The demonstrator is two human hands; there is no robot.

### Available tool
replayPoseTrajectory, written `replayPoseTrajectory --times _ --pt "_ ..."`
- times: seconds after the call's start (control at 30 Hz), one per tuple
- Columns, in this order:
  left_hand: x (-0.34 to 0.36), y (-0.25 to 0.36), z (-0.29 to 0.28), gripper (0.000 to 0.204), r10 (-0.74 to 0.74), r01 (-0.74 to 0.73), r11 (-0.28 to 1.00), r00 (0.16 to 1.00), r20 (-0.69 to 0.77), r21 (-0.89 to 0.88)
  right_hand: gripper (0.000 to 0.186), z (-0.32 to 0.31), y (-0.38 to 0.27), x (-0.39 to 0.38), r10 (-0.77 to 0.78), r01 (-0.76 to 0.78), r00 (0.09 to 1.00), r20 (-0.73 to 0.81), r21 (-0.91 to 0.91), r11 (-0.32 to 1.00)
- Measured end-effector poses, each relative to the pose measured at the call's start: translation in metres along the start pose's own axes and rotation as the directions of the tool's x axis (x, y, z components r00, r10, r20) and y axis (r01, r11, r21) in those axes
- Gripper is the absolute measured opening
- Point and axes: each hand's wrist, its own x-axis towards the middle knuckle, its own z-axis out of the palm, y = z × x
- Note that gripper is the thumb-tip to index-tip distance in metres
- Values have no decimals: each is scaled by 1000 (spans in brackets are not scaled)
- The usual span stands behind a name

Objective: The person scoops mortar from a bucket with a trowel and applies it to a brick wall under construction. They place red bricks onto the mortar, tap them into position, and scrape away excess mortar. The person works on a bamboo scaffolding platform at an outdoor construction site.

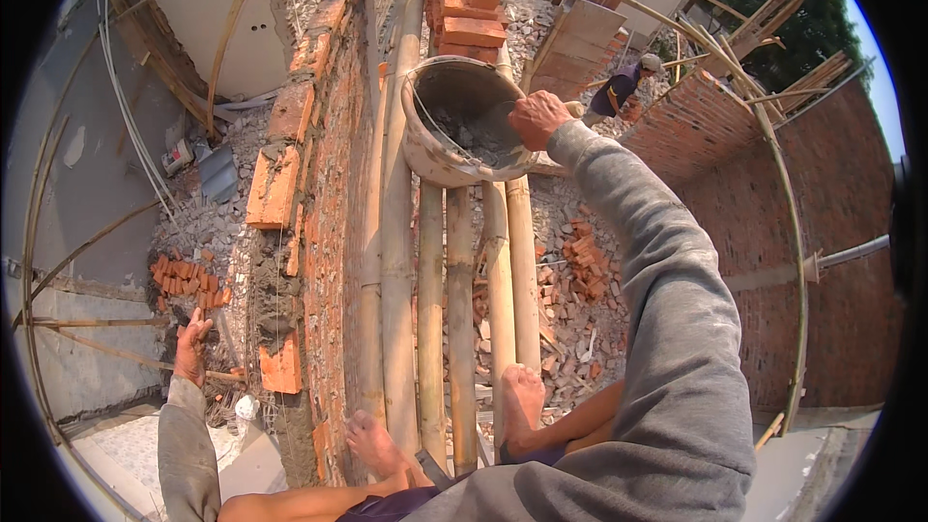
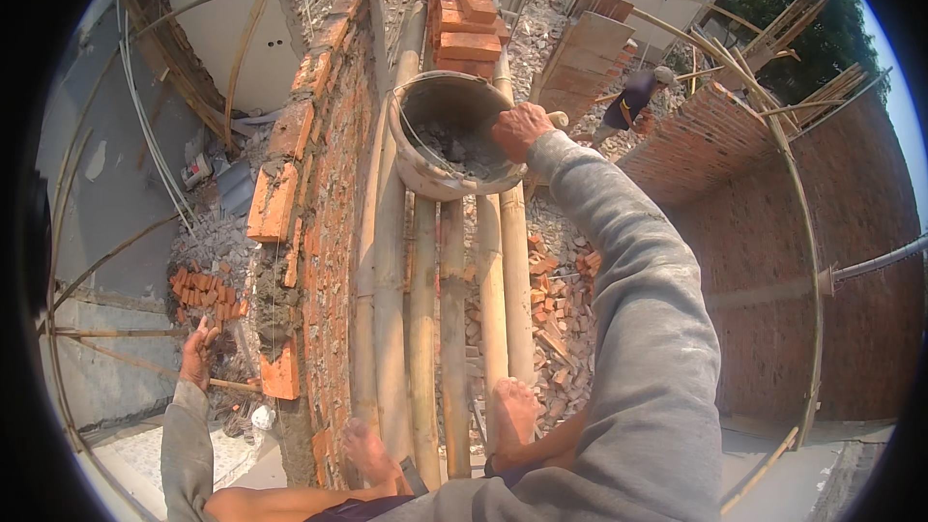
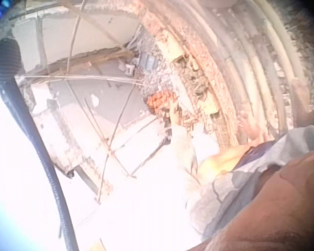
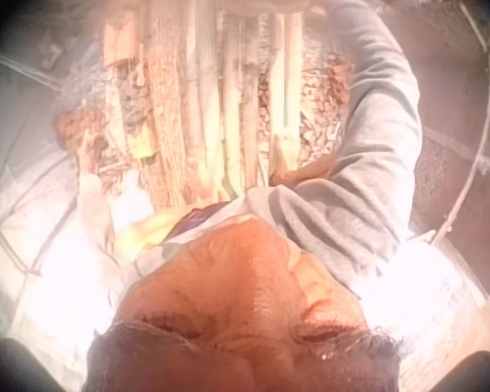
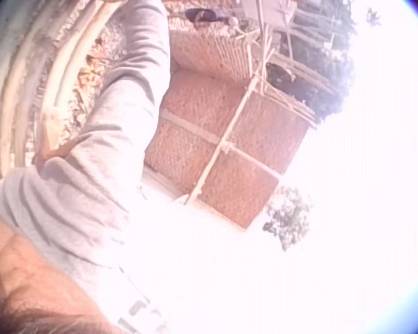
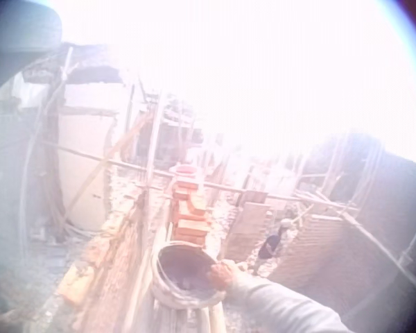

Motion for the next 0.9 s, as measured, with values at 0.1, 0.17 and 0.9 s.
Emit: replayPoseTrajectory --times 0.1,0.17,0.9 --pt "-2 -7 -10 89 -29 34 995 998 -57 99 15 -1 14 -14 -52 53 999 -9 116 992" --pt "-2 -3 -11 89 -5 5 1000 999 33 4 18 0 19 -19 -80 98 993 -89 218 971" --pt "-23 80 55 88 71 -71 997 998 2 -20 32 77 56 -53 41 -44 999 29 904 426"
